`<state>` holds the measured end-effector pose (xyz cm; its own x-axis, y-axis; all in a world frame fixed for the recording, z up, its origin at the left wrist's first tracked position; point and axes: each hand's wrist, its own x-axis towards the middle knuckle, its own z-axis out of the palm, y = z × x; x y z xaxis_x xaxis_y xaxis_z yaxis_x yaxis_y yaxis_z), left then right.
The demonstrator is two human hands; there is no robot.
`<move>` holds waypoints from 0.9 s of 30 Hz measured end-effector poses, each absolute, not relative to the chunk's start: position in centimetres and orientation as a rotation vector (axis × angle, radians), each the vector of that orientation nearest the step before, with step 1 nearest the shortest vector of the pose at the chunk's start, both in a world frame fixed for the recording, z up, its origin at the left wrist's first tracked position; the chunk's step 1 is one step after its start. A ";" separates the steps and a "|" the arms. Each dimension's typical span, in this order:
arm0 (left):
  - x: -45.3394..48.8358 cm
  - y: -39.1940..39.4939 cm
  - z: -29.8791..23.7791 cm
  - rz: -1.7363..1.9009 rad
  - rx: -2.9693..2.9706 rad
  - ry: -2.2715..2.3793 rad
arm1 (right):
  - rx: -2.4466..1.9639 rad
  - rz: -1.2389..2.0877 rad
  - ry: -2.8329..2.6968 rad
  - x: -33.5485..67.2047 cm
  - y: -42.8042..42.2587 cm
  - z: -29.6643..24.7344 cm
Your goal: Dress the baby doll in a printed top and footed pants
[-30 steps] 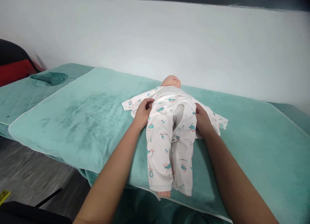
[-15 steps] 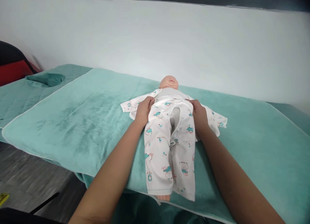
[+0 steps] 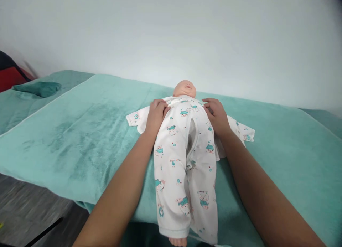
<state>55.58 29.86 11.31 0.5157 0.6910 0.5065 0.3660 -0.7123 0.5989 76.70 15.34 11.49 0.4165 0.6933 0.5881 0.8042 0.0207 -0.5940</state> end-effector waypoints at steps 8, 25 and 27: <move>56.2 30.2 13.0 0.769 2.454 1.061 | -1.867 0.110 -1.166 77.1 16.6 12.3; 56.1 31.1 10.7 0.701 2.798 0.999 | -1.742 -0.153 -1.146 76.8 16.5 10.2; 55.9 31.1 10.4 0.661 2.831 0.990 | -1.713 -0.260 -1.232 76.4 15.7 10.2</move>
